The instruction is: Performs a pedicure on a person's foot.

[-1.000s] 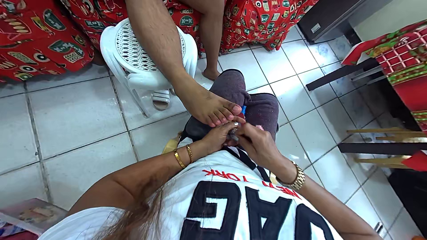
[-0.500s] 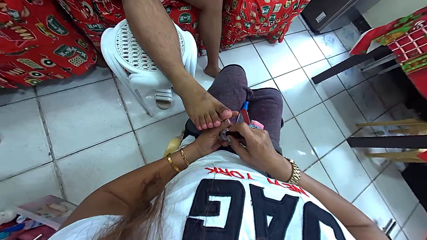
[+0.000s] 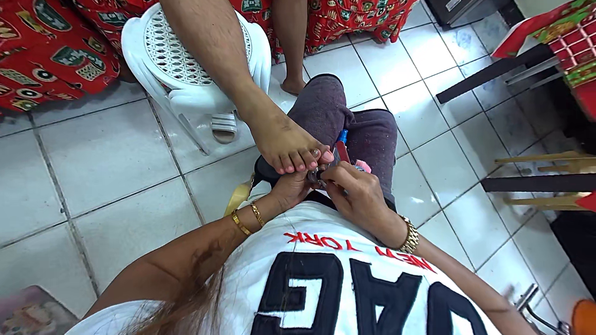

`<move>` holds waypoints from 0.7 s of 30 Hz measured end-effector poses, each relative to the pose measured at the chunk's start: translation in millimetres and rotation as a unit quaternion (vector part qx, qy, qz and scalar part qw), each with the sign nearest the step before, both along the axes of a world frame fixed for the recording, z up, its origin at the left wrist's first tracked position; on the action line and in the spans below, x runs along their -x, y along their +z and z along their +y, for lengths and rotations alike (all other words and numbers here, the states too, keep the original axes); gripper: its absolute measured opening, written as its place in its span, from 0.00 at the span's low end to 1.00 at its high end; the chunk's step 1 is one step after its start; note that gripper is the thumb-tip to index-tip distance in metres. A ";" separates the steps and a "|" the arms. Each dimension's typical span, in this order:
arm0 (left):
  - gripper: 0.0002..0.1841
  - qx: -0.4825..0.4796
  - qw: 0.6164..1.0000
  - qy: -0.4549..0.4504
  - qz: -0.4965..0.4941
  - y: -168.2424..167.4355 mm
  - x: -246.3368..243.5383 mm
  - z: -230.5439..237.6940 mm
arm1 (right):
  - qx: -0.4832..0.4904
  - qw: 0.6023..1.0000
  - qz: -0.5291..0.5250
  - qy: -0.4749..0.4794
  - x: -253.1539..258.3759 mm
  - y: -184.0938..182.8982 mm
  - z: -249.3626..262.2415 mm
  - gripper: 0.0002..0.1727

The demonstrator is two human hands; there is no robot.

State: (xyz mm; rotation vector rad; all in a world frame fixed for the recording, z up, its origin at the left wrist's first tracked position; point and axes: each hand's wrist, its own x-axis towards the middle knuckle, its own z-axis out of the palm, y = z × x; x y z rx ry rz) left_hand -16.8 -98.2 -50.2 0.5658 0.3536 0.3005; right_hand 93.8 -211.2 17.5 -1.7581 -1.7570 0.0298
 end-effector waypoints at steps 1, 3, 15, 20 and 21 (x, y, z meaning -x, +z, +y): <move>0.14 -0.014 1.000 0.006 0.002 -1.1 -0.3 0.0 | -0.003 1.000 0.009 0.007 -1.5 -1.5 -1.7 0.08; 0.13 -0.045 0.999 0.024 0.011 -0.6 -1.4 -0.5 | 0.006 0.999 0.046 -0.007 -3.1 -4.5 -4.6 0.08; 0.10 -0.037 0.998 0.047 0.032 -2.3 -0.9 -3.2 | 0.025 0.998 0.054 -0.036 -3.2 -13.0 -1.7 0.15; 0.10 -0.027 0.997 0.055 0.037 -0.5 0.3 -3.2 | -0.003 0.999 0.041 0.005 -2.3 -13.5 -2.6 0.10; 0.10 -0.025 0.997 0.061 0.032 -1.2 -0.1 -3.4 | -0.008 0.999 0.044 0.003 -1.7 -13.9 -2.8 0.10</move>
